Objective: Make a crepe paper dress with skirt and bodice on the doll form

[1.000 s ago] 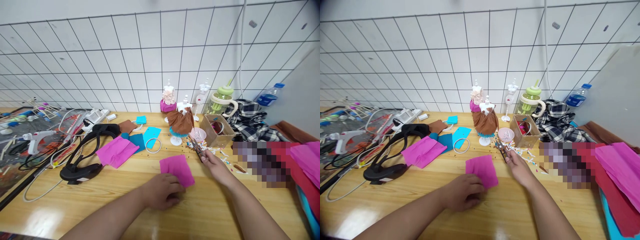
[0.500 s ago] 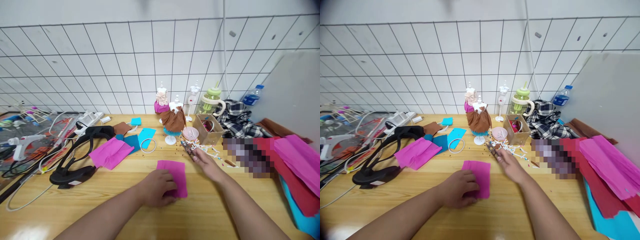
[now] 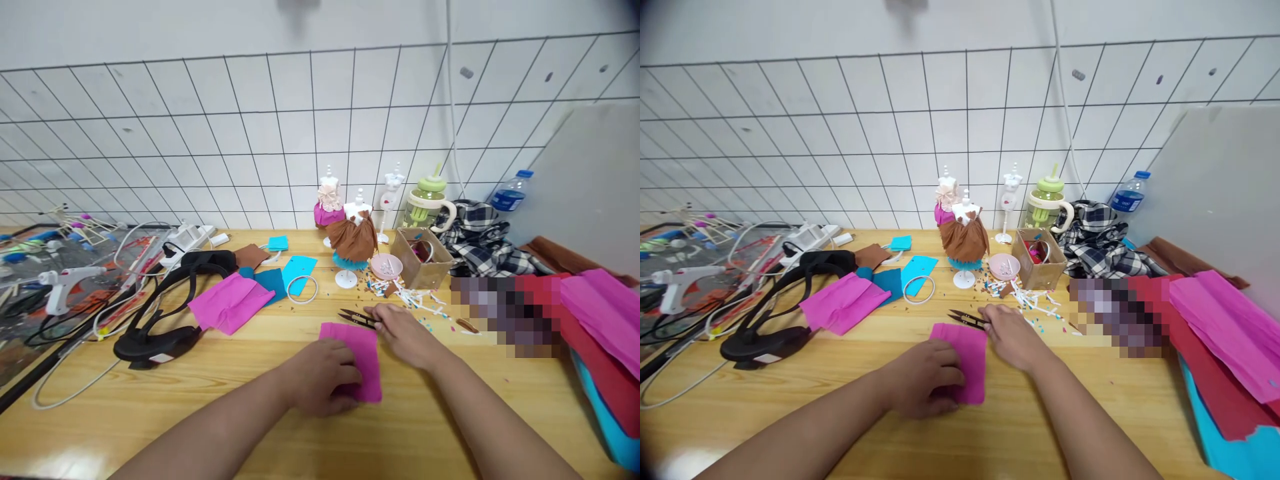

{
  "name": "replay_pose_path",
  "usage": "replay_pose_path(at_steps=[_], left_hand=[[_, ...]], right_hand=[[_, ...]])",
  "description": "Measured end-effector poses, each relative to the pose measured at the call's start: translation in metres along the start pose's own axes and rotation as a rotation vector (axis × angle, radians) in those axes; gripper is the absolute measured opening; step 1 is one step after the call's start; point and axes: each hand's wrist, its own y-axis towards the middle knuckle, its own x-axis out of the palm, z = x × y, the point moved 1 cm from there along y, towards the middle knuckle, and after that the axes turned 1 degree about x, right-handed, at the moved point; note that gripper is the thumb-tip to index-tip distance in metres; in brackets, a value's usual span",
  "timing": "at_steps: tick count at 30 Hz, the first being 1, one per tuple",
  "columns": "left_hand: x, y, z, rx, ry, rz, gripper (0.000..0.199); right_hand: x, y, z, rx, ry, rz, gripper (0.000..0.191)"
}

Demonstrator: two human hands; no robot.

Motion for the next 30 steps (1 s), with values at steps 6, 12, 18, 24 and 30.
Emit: replay_pose_path(at_steps=[6, 12, 18, 24, 30], left_hand=[[0.000, 0.000, -0.002, -0.028, 0.009, -0.007, 0.026], [-0.002, -0.002, 0.001, -0.040, 0.009, -0.008, 0.027], [-0.003, -0.001, 0.004, -0.033, 0.004, -0.015, 0.028], [-0.003, -0.002, 0.006, -0.063, 0.025, -0.020, 0.027], [-0.009, -0.005, 0.000, -0.146, 0.044, 0.024, 0.015]], right_hand=[[-0.022, -0.009, 0.046, 0.340, -0.179, 0.094, 0.019], [-0.010, -0.008, 0.013, 0.106, 0.091, 0.048, 0.014], [0.003, -0.002, -0.018, 0.207, -0.287, -0.060, 0.019], [-0.010, -0.002, -0.003, 0.511, -0.409, 0.022, 0.027], [-0.018, -0.006, 0.009, 0.433, -0.268, 0.084, 0.025]])
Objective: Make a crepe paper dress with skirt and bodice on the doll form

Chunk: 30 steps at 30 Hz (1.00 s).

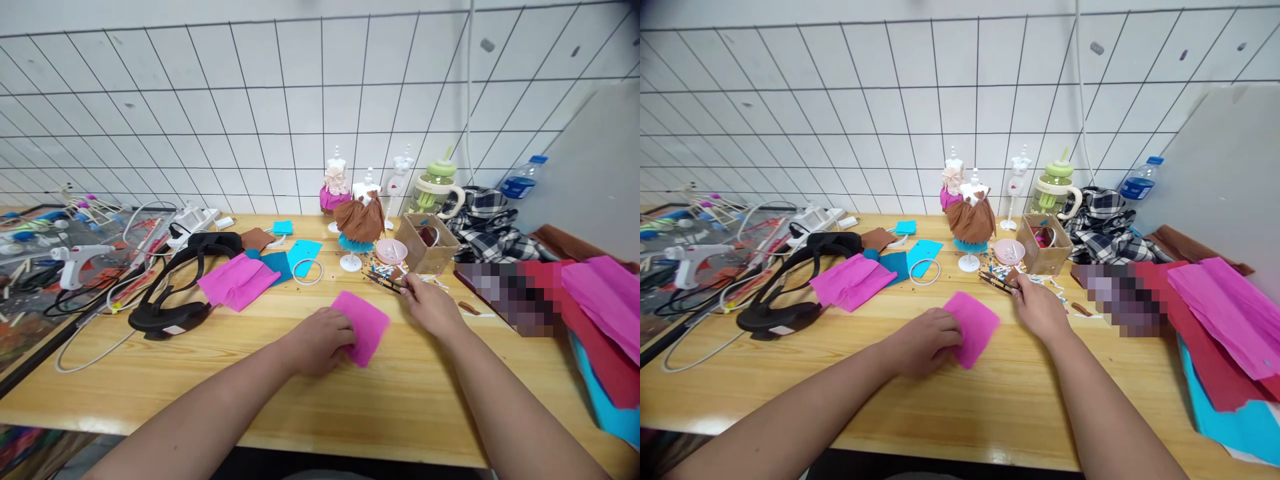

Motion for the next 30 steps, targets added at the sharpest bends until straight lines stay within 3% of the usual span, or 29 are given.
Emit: replay_pose_path(at_steps=[3, 6, 10, 14, 16, 19, 21, 24, 27, 30], left_hand=[[-0.005, -0.003, -0.010, -0.060, 0.036, 0.026, 0.017], [-0.009, -0.006, -0.021, -0.160, 0.053, 0.074, 0.021], [-0.010, -0.007, -0.028, -0.227, 0.027, 0.080, 0.026], [-0.008, -0.007, -0.031, -0.304, 0.065, 0.109, 0.026], [-0.009, -0.007, -0.031, -0.344, 0.110, 0.155, 0.026], [-0.011, -0.007, -0.026, -0.338, 0.124, 0.194, 0.023], [-0.011, -0.006, -0.020, -0.292, 0.080, 0.143, 0.016], [-0.007, -0.005, -0.013, -0.241, 0.061, 0.079, 0.014], [-0.004, -0.005, -0.012, -0.243, 0.079, 0.098, 0.004], [-0.003, -0.005, -0.014, -0.256, 0.093, 0.105, 0.008]], right_hand=[[0.006, 0.003, 0.006, 0.037, -0.038, -0.031, 0.023], [0.010, 0.004, 0.008, 0.048, -0.098, 0.078, 0.024], [0.010, -0.004, -0.009, -0.124, -0.008, 0.199, 0.024], [0.014, -0.020, -0.043, -0.551, 0.236, -0.067, 0.010], [0.017, -0.027, -0.055, -0.637, 0.238, -0.169, 0.009], [0.020, -0.033, -0.063, -0.589, 0.207, -0.167, 0.019], [0.020, -0.034, -0.063, -0.581, 0.207, -0.156, 0.023], [0.020, -0.033, -0.062, -0.575, 0.213, -0.149, 0.022], [0.022, -0.032, -0.062, -0.564, 0.221, -0.145, 0.017], [0.024, -0.031, -0.062, -0.544, 0.230, -0.150, 0.012]])
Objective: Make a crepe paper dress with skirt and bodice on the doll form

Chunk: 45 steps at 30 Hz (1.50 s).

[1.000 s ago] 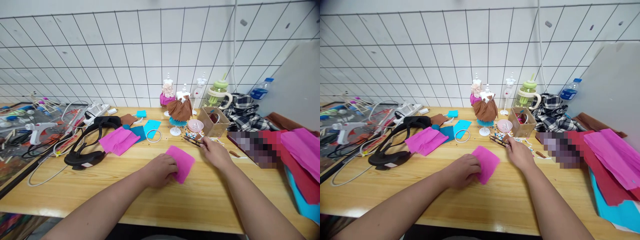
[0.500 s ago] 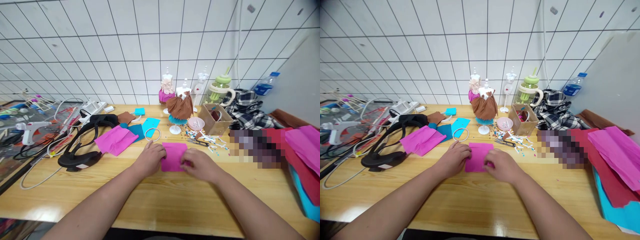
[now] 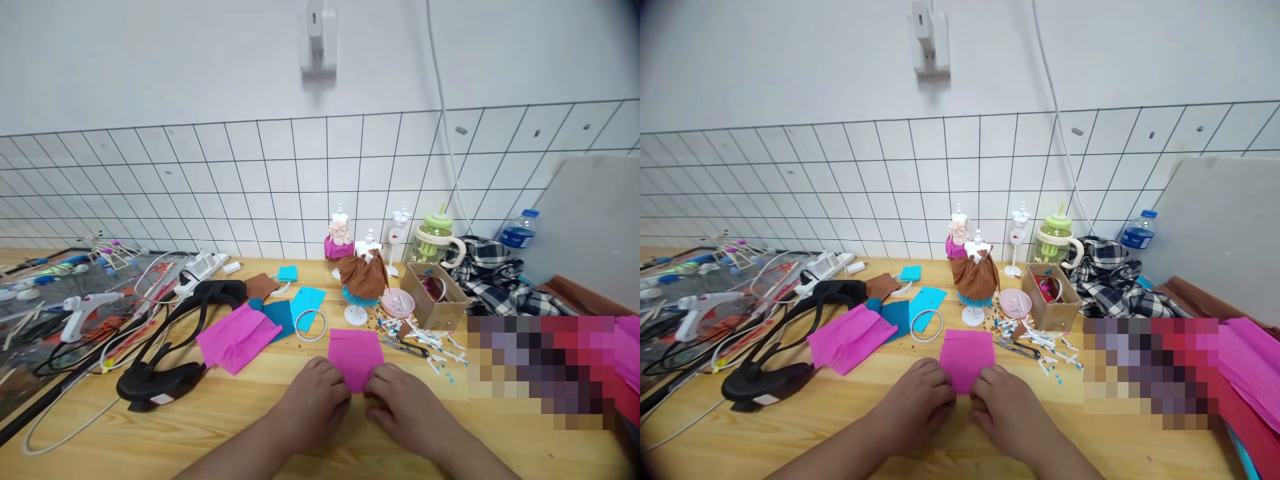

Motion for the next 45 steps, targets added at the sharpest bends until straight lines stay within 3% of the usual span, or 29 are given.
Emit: replay_pose_path(at_steps=[4, 8, 12, 25, 27, 29, 32, 34, 37, 42, 45], left_hand=[[0.000, 0.000, -0.001, -0.027, -0.019, -0.033, 0.005], [0.003, 0.000, -0.002, -0.070, -0.022, -0.038, 0.019], [0.005, 0.000, -0.002, -0.057, 0.018, -0.037, 0.012], [0.003, 0.006, -0.001, -0.071, -0.039, -0.031, 0.020], [0.003, 0.006, 0.000, -0.049, -0.039, -0.021, 0.028], [0.002, 0.006, 0.001, 0.011, -0.033, -0.029, 0.020], [0.001, 0.006, -0.001, 0.093, -0.058, -0.038, 0.018], [0.001, 0.005, -0.006, 0.099, -0.084, -0.034, 0.023], [-0.002, 0.005, -0.014, 0.051, -0.106, -0.009, 0.027], [-0.007, 0.006, -0.016, 0.057, -0.138, 0.022, 0.044], [-0.005, 0.007, -0.014, 0.088, -0.175, -0.026, 0.033]], right_hand=[[-0.002, 0.001, 0.001, 0.013, 0.007, -0.006, 0.010], [-0.004, 0.001, 0.000, 0.009, 0.019, -0.008, 0.015], [-0.002, 0.002, 0.001, -0.006, 0.009, -0.009, 0.014], [-0.005, 0.002, 0.003, -0.021, -0.067, -0.004, 0.012], [-0.005, 0.001, 0.000, -0.028, -0.063, -0.011, 0.017], [-0.005, 0.000, -0.004, -0.050, -0.002, -0.010, 0.017], [-0.010, -0.002, -0.003, -0.106, 0.151, 0.079, 0.013], [-0.013, -0.002, 0.003, -0.124, 0.193, 0.125, 0.021], [-0.014, -0.002, 0.014, -0.100, 0.150, 0.048, 0.033], [-0.011, -0.002, 0.017, -0.052, 0.124, -0.023, 0.030], [-0.013, -0.003, 0.015, -0.046, 0.144, -0.060, 0.033]])
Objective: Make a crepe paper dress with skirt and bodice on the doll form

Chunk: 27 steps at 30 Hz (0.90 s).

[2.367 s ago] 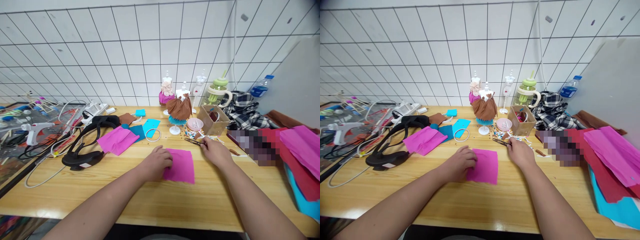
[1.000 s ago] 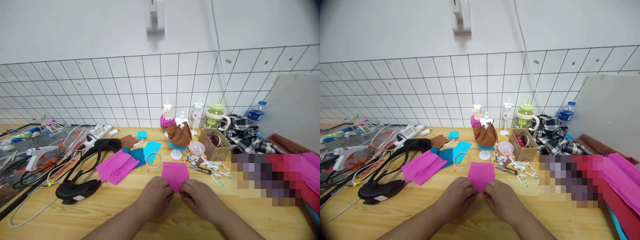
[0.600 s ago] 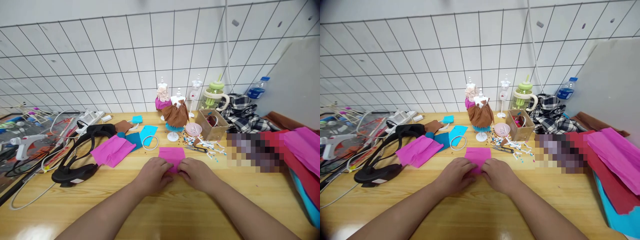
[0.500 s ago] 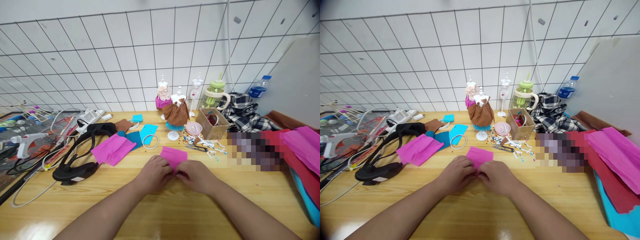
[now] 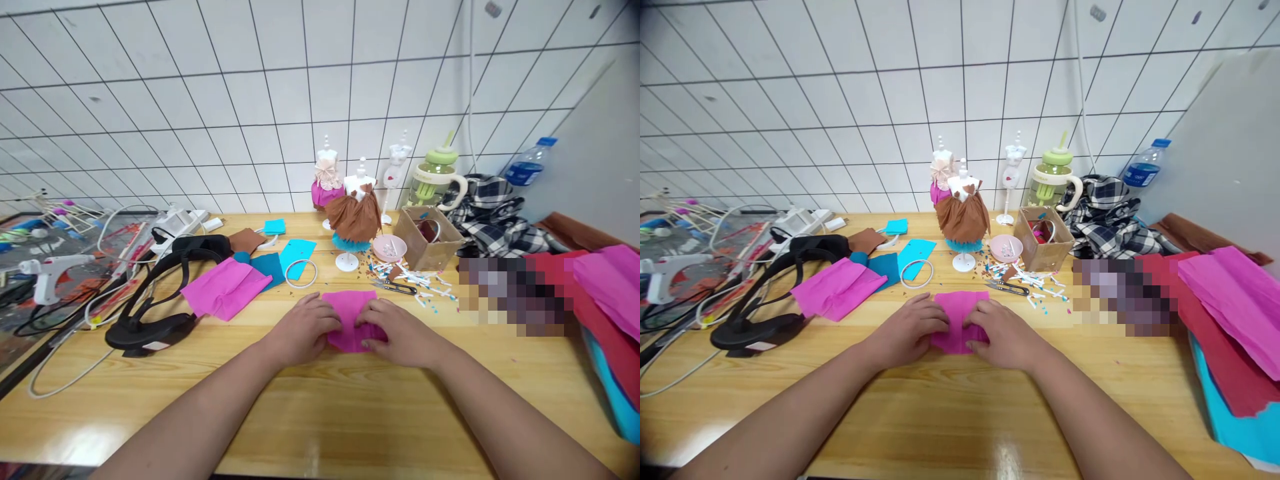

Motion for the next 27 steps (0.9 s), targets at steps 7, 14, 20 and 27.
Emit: replay_pose_path(at_steps=[7, 14, 20, 27], left_hand=[[0.009, 0.001, -0.018, -0.268, -0.278, 0.136, 0.017], [0.015, 0.002, -0.020, -0.385, -0.321, 0.211, 0.015], [0.018, 0.001, -0.015, -0.540, -0.274, 0.262, 0.029], [0.016, 0.009, -0.010, -0.536, -0.126, 0.223, 0.042]], right_hand=[[0.000, -0.001, 0.007, 0.055, -0.065, 0.055, 0.043], [0.001, 0.008, 0.022, 0.118, 0.016, 0.121, 0.018], [0.002, 0.008, 0.019, 0.336, 0.042, 0.132, 0.013], [0.005, 0.017, 0.024, 0.480, -0.023, 0.220, 0.026]])
